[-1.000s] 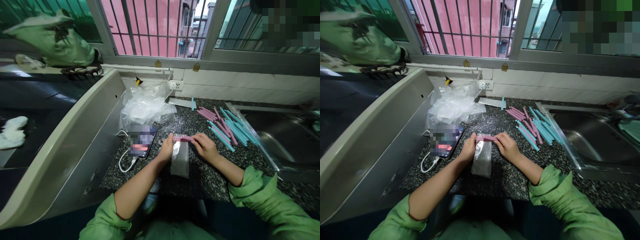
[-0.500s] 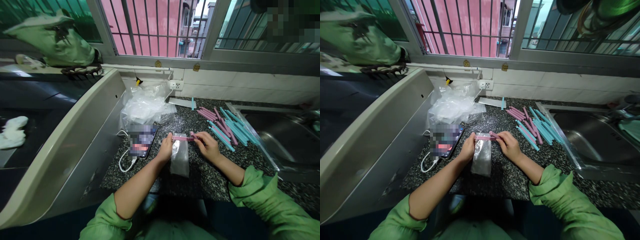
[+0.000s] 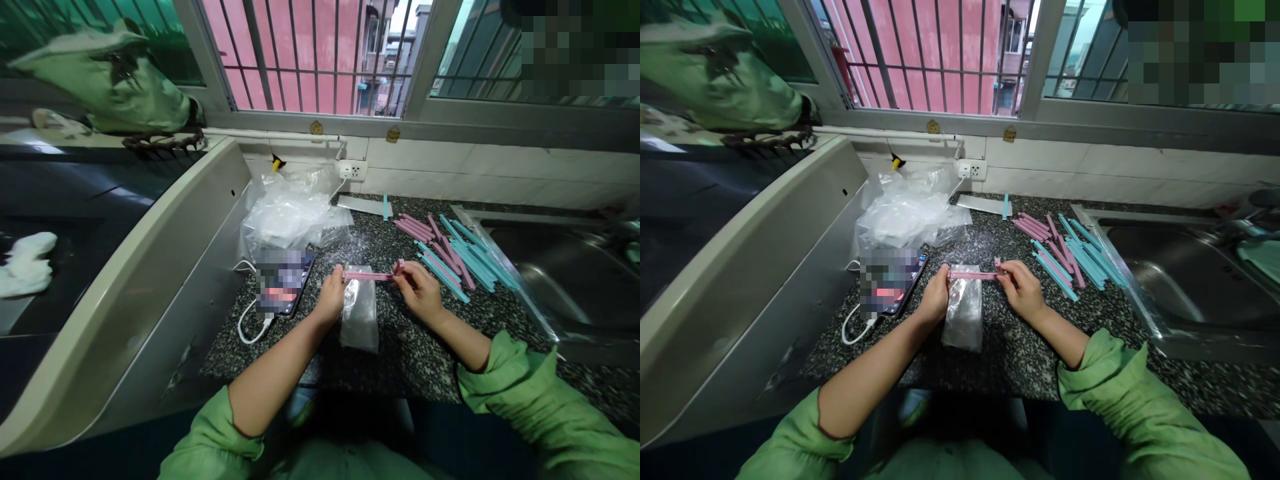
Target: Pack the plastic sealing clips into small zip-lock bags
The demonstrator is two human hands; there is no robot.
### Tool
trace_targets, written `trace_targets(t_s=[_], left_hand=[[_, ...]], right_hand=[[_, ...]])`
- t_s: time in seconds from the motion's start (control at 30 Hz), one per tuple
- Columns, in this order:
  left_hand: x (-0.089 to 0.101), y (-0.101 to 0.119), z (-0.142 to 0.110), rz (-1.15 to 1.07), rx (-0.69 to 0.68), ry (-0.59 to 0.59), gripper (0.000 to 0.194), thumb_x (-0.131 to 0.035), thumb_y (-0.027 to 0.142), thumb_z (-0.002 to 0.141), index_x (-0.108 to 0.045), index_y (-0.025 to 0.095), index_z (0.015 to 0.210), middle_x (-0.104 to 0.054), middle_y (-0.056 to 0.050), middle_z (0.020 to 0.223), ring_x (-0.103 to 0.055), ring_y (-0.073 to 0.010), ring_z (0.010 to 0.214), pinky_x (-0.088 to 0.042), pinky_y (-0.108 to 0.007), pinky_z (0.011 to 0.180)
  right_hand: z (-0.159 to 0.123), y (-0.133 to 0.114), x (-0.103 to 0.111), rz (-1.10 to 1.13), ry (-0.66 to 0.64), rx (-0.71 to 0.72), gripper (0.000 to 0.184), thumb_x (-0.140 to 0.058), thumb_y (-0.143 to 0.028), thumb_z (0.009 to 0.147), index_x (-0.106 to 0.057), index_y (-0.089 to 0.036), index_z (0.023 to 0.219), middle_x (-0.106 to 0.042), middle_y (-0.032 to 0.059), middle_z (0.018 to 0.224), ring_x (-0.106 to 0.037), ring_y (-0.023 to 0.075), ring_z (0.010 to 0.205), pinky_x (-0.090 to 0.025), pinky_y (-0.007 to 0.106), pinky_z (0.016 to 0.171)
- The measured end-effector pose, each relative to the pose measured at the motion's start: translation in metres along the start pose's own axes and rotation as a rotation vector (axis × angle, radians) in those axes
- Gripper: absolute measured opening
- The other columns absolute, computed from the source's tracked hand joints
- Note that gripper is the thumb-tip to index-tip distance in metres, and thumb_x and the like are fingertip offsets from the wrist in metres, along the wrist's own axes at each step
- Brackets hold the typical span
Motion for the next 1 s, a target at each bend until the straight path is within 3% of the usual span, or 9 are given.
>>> trace_targets(t_s=[0.2, 0.43, 1.0], left_hand=[[-0.001, -0.002, 0.001, -0.087, 0.031, -0.023, 0.045, -0.047, 0.057, 0.069, -0.049, 0.016, 0.051, -0.048, 0.002, 0.045, -0.043, -0.0104, 0.045, -0.032, -0.022, 0.048], [0.0, -0.005, 0.003, -0.124, 0.049, -0.002, 0.043, -0.048, 0.055, 0.07, -0.051, 0.016, 0.054, -0.049, 0.002, 0.044, -0.046, -0.0109, 0.045, -0.035, -0.022, 0.047], [-0.006, 0.007, -0.002, -0.349, 0.165, 0.042, 0.033, -0.045, 0.036, 0.08, -0.051, 0.015, 0.055, -0.046, 0.005, 0.042, -0.042, -0.008, 0.038, -0.034, -0.02, 0.043]], right_hand=[[-0.001, 0.001, 0.001, 0.028, 0.002, -0.065, 0.006, -0.05, -0.016, 0.081, -0.053, -0.02, 0.083, -0.057, 0.0044, 0.082, -0.057, 0.0149, 0.072, -0.05, 0.028, 0.061], [-0.004, 0.002, 0.002, 0.145, 0.002, -0.21, 0.004, -0.05, -0.023, 0.082, -0.053, -0.02, 0.085, -0.056, 0.0044, 0.085, -0.058, 0.013, 0.063, -0.052, 0.026, 0.051], [-0.003, 0.004, 0.001, 0.386, 0.083, -0.428, 0.017, -0.053, -0.034, 0.081, -0.055, -0.02, 0.09, -0.06, 0.002, 0.078, -0.059, 0.0116, 0.056, -0.054, 0.028, 0.056]])
Point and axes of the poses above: each hand's wrist, its own z-axis towards the middle knuckle, its own x-axis out of the back of the hand, y = z × x, the point moved 1 cm from there along z, towards the middle knuckle
